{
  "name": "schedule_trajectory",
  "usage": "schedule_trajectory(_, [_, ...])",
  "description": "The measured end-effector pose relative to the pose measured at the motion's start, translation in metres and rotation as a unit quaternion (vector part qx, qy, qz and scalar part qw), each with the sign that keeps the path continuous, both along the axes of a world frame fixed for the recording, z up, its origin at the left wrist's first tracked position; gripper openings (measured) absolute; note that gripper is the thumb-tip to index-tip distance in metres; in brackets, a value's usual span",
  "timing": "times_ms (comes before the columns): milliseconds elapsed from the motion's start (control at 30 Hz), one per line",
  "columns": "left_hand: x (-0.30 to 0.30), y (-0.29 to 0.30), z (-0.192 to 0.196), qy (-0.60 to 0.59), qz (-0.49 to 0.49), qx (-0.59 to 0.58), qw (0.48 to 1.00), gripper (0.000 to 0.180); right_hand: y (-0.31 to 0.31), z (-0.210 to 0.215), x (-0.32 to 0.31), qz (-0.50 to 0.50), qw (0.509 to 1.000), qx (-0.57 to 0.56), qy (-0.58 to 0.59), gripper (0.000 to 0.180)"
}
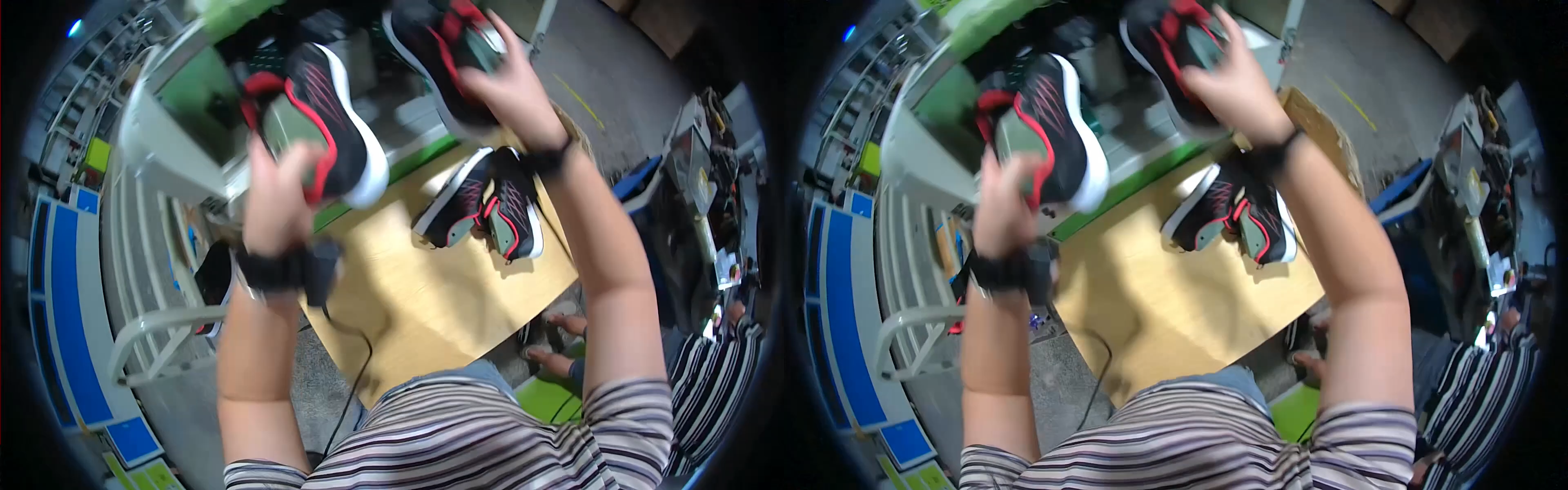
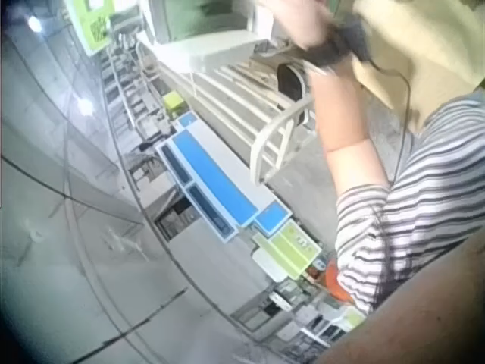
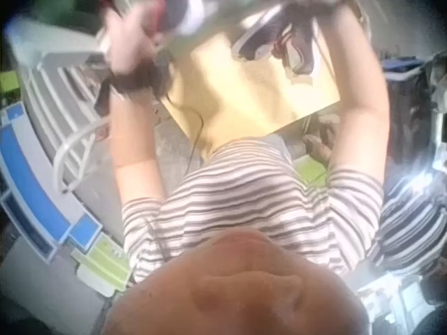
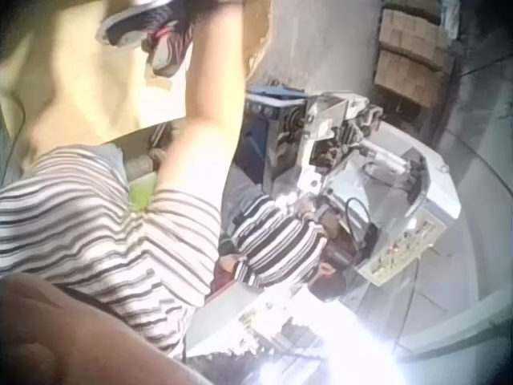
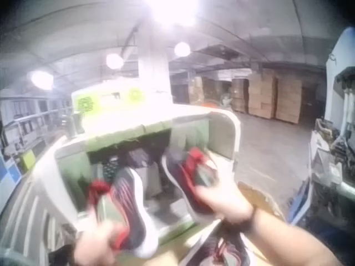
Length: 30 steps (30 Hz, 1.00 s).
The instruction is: The recorder is pairing up shoes from a table and placing them into a machine.
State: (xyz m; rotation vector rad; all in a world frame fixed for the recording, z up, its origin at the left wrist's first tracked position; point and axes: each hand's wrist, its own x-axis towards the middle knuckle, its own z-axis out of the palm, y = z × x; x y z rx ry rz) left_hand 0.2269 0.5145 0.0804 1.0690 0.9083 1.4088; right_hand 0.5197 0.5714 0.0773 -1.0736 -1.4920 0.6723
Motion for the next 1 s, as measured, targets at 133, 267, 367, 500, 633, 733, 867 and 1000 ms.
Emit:
schedule_trajectory(133, [0.027, 0.154, -0.024, 0.272, 0.15, 0.019, 0.95, 0.078, 0.184, -0.033, 0.009, -0.037, 0.995, 0.029, -0.093, 0.101])
schedule_trajectory(267, [0.033, 0.153, -0.058, 0.472, 0.226, 0.097, 0.846, 0.11, 0.168, -0.056, -0.037, -0.188, 0.936, 0.048, -0.293, 0.103])
schedule_trajectory(367, [0.047, 0.13, -0.098, 0.424, 0.181, 0.151, 0.874, 0.112, 0.055, -0.117, -0.007, -0.08, 0.937, 0.105, -0.322, 0.083])
schedule_trajectory(500, [0.062, 0.163, -0.103, 0.387, 0.274, 0.209, 0.856, 0.102, -0.093, -0.238, 0.047, -0.132, 0.882, -0.192, -0.411, 0.1])
schedule_trajectory(633, [0.051, 0.195, -0.087, 0.52, 0.306, 0.286, 0.744, 0.087, -0.123, -0.239, 0.09, -0.248, 0.821, -0.233, -0.457, 0.101])
schedule_trajectory(733, [0.049, 0.19, -0.1, 0.585, 0.326, 0.223, 0.708, 0.087, -0.129, -0.241, 0.149, -0.22, 0.934, -0.245, -0.138, 0.088])
schedule_trajectory(867, [0.143, 0.101, -0.122, 0.485, 0.206, 0.306, 0.793, 0.1, -0.173, -0.258, 0.16, -0.249, 0.938, -0.216, -0.105, 0.079])
schedule_trajectory(1000, [0.2, 0.011, -0.19, 0.744, -0.123, 0.151, 0.639, 0.116, -0.17, -0.249, 0.144, -0.249, 0.948, -0.196, -0.033, 0.082])
